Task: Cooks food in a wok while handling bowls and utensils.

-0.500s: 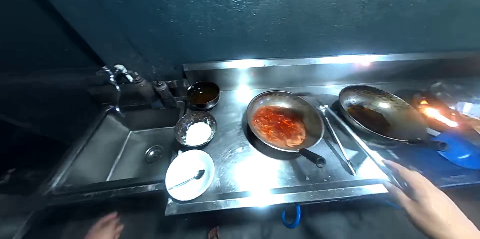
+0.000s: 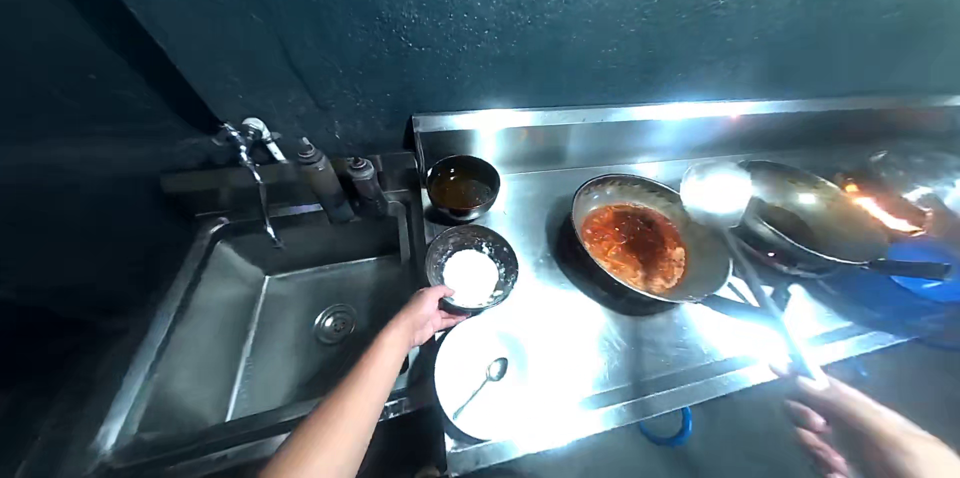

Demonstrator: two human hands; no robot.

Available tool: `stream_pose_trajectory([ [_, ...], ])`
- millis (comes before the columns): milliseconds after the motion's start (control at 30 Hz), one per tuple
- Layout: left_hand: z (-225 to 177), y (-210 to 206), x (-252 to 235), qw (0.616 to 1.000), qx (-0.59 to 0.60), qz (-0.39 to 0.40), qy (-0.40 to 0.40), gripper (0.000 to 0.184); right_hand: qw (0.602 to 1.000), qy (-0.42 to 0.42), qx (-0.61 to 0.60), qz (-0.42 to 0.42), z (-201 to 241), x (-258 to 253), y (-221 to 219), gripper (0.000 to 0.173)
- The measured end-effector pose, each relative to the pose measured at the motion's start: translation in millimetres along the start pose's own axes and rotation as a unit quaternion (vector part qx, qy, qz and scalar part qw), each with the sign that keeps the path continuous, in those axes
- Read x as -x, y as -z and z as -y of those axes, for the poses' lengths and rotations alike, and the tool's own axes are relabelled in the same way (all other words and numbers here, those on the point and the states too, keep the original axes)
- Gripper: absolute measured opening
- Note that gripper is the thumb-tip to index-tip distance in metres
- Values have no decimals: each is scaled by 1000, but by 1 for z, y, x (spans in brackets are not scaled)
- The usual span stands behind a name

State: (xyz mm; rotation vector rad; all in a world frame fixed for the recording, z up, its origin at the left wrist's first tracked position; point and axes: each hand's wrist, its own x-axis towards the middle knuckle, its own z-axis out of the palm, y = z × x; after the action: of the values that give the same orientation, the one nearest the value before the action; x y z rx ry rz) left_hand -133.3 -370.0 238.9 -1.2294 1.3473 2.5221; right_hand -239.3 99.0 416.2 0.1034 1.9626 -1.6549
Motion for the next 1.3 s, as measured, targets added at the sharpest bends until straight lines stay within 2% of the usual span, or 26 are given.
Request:
stream_pose_trajectory([
  [67, 1, -6, -7, 999, 42, -22, 2, 41, 998, -5, -11, -53, -12, 1, -42, 23],
  [167, -7, -10, -6, 997, 23, -67, -16, 40, 995, -17, 24, -92, -30, 6, -77, 22],
  [300, -17, 8, 0, 997, 38, -61, -20, 47, 996, -15, 90, 15, -19, 37, -98, 23],
  [400, -19, 32, 16, 993, 97, -46, -39, 41, 981, 22, 163, 107, -17, 50, -117, 21],
  [567, -19, 79, 50, 989, 87, -58, -106, 33, 916, 73, 352, 180, -11, 50, -178, 42],
  [667, -12, 109, 63, 980, 74, -93, -158, 35, 854, 116, 468, 195, -10, 45, -227, 45],
  [767, -5, 136, 70, 972, 105, -117, -173, 40, 784, 153, 573, 185, -22, 35, -273, 49],
  [833, 4, 151, 73, 965, 122, -141, -186, 39, 747, 139, 618, 203, -31, 33, -294, 51],
  [933, 16, 168, 81, 953, 146, -173, -202, 42, 736, 140, 614, 248, -19, 41, -309, 48],
  [1033, 26, 177, 89, 942, 174, -192, -212, 47, 716, 157, 636, 240, -19, 31, -320, 50],
  [1100, 30, 179, 89, 936, 188, -206, -217, 46, 695, 134, 658, 256, -22, 29, -329, 50],
  [1200, 32, 186, 91, 927, 205, -215, -228, 54, 695, 138, 651, 270, -13, 37, -336, 46],
  [1300, 32, 187, 94, 921, 212, -227, -234, 55, 682, 126, 674, 253, -18, 37, -344, 53],
])
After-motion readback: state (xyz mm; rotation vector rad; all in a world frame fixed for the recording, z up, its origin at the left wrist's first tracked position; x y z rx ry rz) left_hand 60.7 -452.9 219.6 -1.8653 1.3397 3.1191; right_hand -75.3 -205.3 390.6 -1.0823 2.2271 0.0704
